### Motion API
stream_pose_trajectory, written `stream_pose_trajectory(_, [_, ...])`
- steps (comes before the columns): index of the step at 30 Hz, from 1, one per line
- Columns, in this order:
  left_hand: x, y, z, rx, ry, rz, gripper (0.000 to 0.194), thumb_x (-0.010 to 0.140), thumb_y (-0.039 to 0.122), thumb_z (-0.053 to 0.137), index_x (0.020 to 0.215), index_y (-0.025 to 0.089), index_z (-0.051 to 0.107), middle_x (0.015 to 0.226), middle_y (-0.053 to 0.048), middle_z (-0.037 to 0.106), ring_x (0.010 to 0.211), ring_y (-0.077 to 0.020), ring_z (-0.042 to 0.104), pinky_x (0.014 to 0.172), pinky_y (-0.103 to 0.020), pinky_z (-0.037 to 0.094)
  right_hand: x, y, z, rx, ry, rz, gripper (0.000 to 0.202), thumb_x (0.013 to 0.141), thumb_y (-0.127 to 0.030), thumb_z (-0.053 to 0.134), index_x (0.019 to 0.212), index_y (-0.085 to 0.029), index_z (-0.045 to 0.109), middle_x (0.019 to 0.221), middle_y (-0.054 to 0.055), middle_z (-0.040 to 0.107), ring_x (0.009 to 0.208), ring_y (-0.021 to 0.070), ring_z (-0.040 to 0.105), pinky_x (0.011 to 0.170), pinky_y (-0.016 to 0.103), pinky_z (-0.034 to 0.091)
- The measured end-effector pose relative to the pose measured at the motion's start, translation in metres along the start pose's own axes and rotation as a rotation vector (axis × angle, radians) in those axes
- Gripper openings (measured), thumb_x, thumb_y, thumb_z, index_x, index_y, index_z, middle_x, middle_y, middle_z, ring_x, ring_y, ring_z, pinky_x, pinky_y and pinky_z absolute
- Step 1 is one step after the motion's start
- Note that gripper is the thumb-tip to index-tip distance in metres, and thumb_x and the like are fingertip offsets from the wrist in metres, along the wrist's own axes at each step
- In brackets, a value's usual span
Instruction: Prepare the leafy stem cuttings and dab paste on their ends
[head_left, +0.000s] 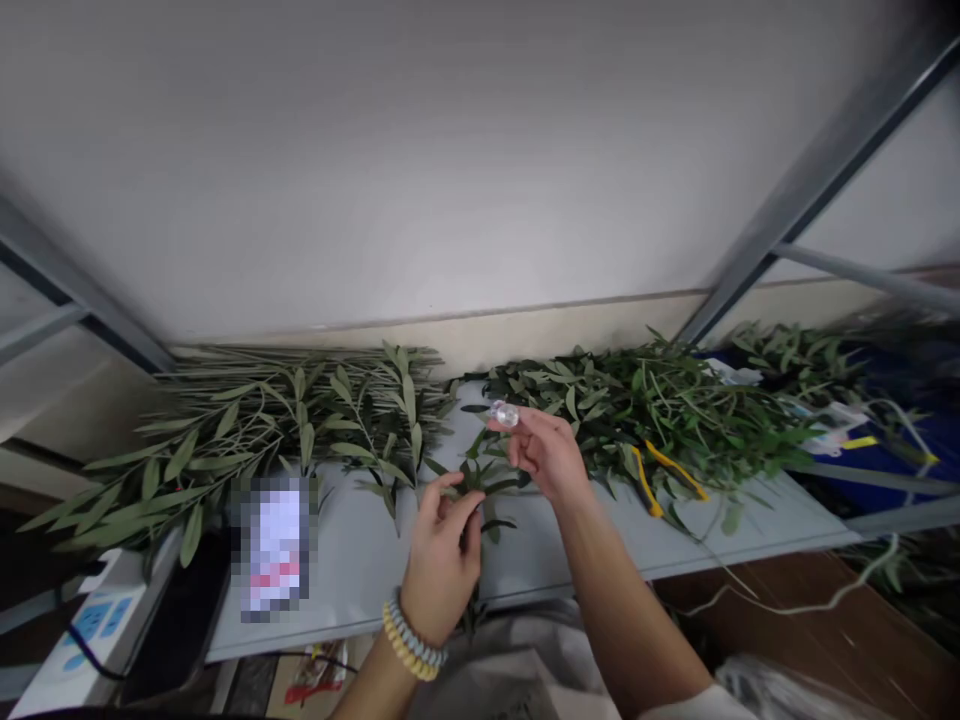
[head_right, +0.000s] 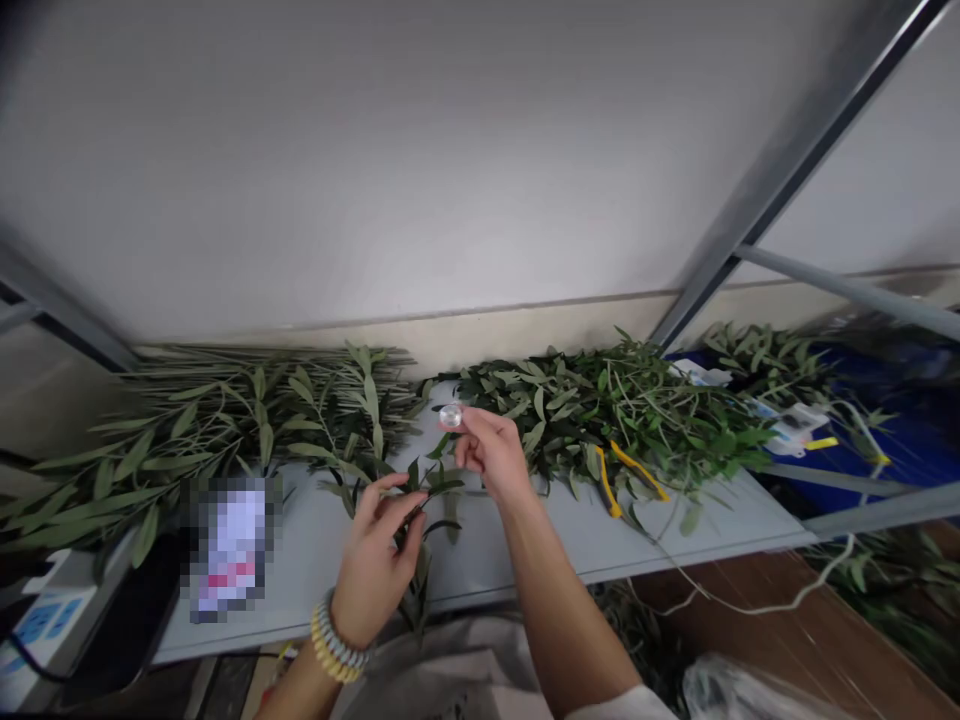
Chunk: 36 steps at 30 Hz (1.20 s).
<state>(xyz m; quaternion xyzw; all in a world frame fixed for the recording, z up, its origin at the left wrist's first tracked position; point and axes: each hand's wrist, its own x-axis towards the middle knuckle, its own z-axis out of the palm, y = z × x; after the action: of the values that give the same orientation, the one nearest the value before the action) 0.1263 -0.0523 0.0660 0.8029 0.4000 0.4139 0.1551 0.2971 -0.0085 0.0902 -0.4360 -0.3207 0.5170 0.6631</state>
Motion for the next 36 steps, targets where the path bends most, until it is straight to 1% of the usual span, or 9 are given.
stream_pose_trajectory(2, [0.001,0.002,0.001,-0.005,-0.015,0.021,0.027,0.081,0.005,0.048,0.098,0.02,0.062,0.114,-0.011,0.048,0.082,-0.0137,0.059,0.076,-0.031,0.054,-0.007,0.005,0.008,0.032,0.099,-0.008,0.035,0.067,-0.045,0.067,0.082,-0.014,0.068,0.056,0.002,0.063,0.034,0.0071,0.043,0.03,0.017,0.015])
stream_pose_trajectory(5, [0.0,0.003,0.003,-0.031,-0.032,0.028,0.03,0.08,0.002,0.048,0.097,0.021,0.064,0.116,-0.01,0.047,0.084,-0.0135,0.058,0.077,-0.031,0.053,-0.012,0.011,0.015,0.036,0.184,-0.027,0.03,0.062,-0.039,0.075,0.079,-0.016,0.068,0.046,-0.004,0.054,0.035,0.0058,0.04,0.033,0.016,0.02])
stream_pose_trajectory(9, [-0.002,0.003,0.005,-0.055,-0.024,0.023,0.031,0.078,0.001,0.049,0.094,0.021,0.066,0.119,-0.01,0.048,0.083,-0.0139,0.058,0.077,-0.031,0.053,-0.019,0.013,0.014,-0.054,0.192,-0.165,0.024,0.061,-0.032,0.077,0.077,-0.018,0.066,0.055,-0.003,0.059,0.042,0.0074,0.046,0.038,0.019,0.031])
stream_pose_trajectory(12, [-0.002,0.005,0.007,-0.083,-0.028,0.031,0.032,0.077,0.0,0.049,0.091,0.021,0.067,0.119,-0.01,0.05,0.085,-0.0144,0.059,0.078,-0.032,0.053,-0.027,0.01,0.013,-0.167,0.196,-0.304,0.019,0.065,-0.03,0.075,0.078,-0.019,0.066,0.063,-0.001,0.063,0.052,0.0097,0.051,0.049,0.023,0.041])
stream_pose_trajectory(15, [-0.002,0.008,0.01,-0.1,-0.056,0.039,0.032,0.076,0.0,0.049,0.091,0.022,0.067,0.119,-0.01,0.051,0.087,-0.0149,0.059,0.079,-0.032,0.053,-0.035,0.007,0.015,-0.225,0.188,-0.365,0.017,0.068,-0.029,0.073,0.081,-0.02,0.066,0.074,0.001,0.066,0.062,0.0125,0.055,0.059,0.026,0.046])
stream_pose_trajectory(19, [-0.002,0.01,0.011,-0.118,-0.069,0.043,0.032,0.076,0.0,0.049,0.091,0.022,0.067,0.118,-0.009,0.051,0.087,-0.0149,0.059,0.079,-0.031,0.053,-0.041,0.005,0.017,-0.237,0.161,-0.334,0.016,0.067,-0.027,0.073,0.079,-0.021,0.065,0.069,0.0,0.066,0.058,0.0124,0.055,0.055,0.026,0.044])
stream_pose_trajectory(24, [0.0,0.012,0.01,-0.149,-0.061,0.035,0.032,0.077,0.0,0.049,0.091,0.022,0.067,0.115,-0.008,0.053,0.089,-0.0151,0.059,0.082,-0.03,0.052,-0.042,0.015,0.013,-0.203,0.22,-0.273,0.017,0.064,-0.028,0.074,0.074,-0.019,0.063,0.063,-0.001,0.063,0.052,0.0102,0.051,0.05,0.023,0.041])
stream_pose_trajectory(29, [0.005,0.02,0.006,-0.146,-0.047,0.029,0.034,0.076,-0.002,0.048,0.09,0.022,0.067,0.114,-0.008,0.054,0.089,-0.0144,0.06,0.082,-0.029,0.052,-0.042,0.026,0.011,-0.045,0.312,-0.219,0.022,0.066,-0.032,0.072,0.078,-0.019,0.059,0.062,-0.002,0.059,0.051,0.0101,0.051,0.048,0.022,0.042])
stream_pose_trajectory(36, [0.011,0.03,0.005,-0.124,0.024,0.059,0.034,0.075,-0.003,0.048,0.088,0.021,0.068,0.11,-0.008,0.057,0.088,-0.0152,0.062,0.082,-0.029,0.053,-0.047,0.014,0.021,0.129,0.318,-0.163,0.027,0.06,-0.03,0.077,0.076,-0.019,0.059,0.058,-0.005,0.057,0.048,0.0087,0.049,0.045,0.021,0.044])
